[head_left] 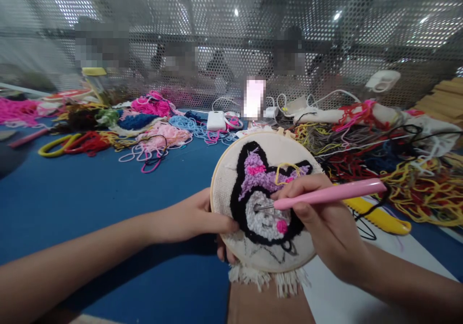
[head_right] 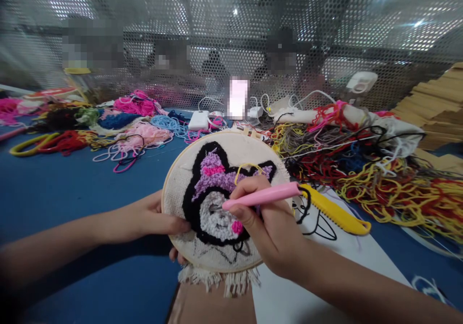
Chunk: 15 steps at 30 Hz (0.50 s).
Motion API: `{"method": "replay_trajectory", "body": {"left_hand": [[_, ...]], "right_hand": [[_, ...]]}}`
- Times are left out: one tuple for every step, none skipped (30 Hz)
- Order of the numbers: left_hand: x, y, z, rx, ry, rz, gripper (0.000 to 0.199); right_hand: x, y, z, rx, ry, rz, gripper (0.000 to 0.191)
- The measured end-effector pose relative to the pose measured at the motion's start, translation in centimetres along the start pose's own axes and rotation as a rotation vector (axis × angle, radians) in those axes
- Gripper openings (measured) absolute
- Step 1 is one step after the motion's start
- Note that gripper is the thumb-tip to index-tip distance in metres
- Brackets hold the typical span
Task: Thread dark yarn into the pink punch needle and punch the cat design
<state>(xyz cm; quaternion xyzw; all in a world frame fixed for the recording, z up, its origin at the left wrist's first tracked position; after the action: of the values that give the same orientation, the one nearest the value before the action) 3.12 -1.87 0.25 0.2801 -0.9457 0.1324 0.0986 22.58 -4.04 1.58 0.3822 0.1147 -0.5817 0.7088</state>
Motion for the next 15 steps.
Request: {"method": "replay_trajectory", "body": {"left_hand": [[0.0,0.0,0.0,0.003,0.0,-0.003,0.015],[0.1,-0.1,0.0,0.005,-0.001,-0.005,0.015],[0.1,-0.1,0.0,0.005,-0.001,-0.004,0.015],[0.2,-0.2,0.0,0.003,-0.002,0.001,0.015],[0.2,-0.3,0.0,-0.004,-0.001,0.007,0.016],[0.2,-0.3,0.0,-0.011,-0.004,0.012,0.016],[0.3,-0.4,-0.1,-0.017,-0.006,0.015,0.016],[0.3,-0.5,-0.1,-0.021,-0.007,0.018,0.016],[0.3,-0.5,-0.1,-0.022,-0.009,0.02,0.016],[0.3,-0.6,-0.2,-0.021,-0.01,0.023,0.016],[0.2,-0.6,-0.2,-0.02,-0.009,0.024,0.015],[0.2,-0.6,-0.2,-0.018,-0.008,0.024,0.015],[0.2,-0.5,-0.2,-0.019,-0.005,0.024,0.015],[0.2,-0.5,-0.2,-0.022,-0.003,0.024,0.015],[0.1,-0.5,-0.3,-0.028,-0.002,0.026,0.016]], "right_hand": [[0.0,0.0,0.0,0.019,0.013,0.001,0.006],[0.0,0.0,0.1,0.037,0.027,0.01,0.005],[0.0,-0.1,0.1,0.052,0.044,0.026,0.005],[0.0,-0.2,0.2,0.067,0.058,0.048,0.004],[0.0,-0.3,0.2,0.085,0.073,0.075,0.006],[0.0,-0.5,0.3,0.106,0.091,0.103,0.008],[0.1,-0.6,0.4,0.125,0.116,0.134,0.01],[0.1,-0.8,0.5,0.142,0.141,0.167,0.012],[0.1,-1.0,0.6,0.157,0.158,0.198,0.013],[0.1,-1.1,0.7,0.167,0.154,0.217,0.013],[0.0,-1.1,0.7,0.168,0.124,0.221,0.012],[0.0,-1.0,0.6,0.159,0.071,0.212,0.01],[-0.1,-0.9,0.5,0.141,0.007,0.186,0.008],[-0.1,-0.7,0.4,0.115,-0.052,0.146,0.007],[-0.2,-0.4,0.4,0.085,-0.091,0.097,0.007]]}}
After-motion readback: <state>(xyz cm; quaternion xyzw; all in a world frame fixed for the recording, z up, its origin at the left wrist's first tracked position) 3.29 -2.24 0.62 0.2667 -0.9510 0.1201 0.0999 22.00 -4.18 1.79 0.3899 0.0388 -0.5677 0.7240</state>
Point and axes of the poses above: each hand's wrist, its own x-axis away from the middle knuckle, its own y-axis out of the back of the hand, z = x × y, the point moved 3 cm from there along -x, towards the middle knuckle, and after that the axes turned 1 degree about x, right-handed, at the moved point
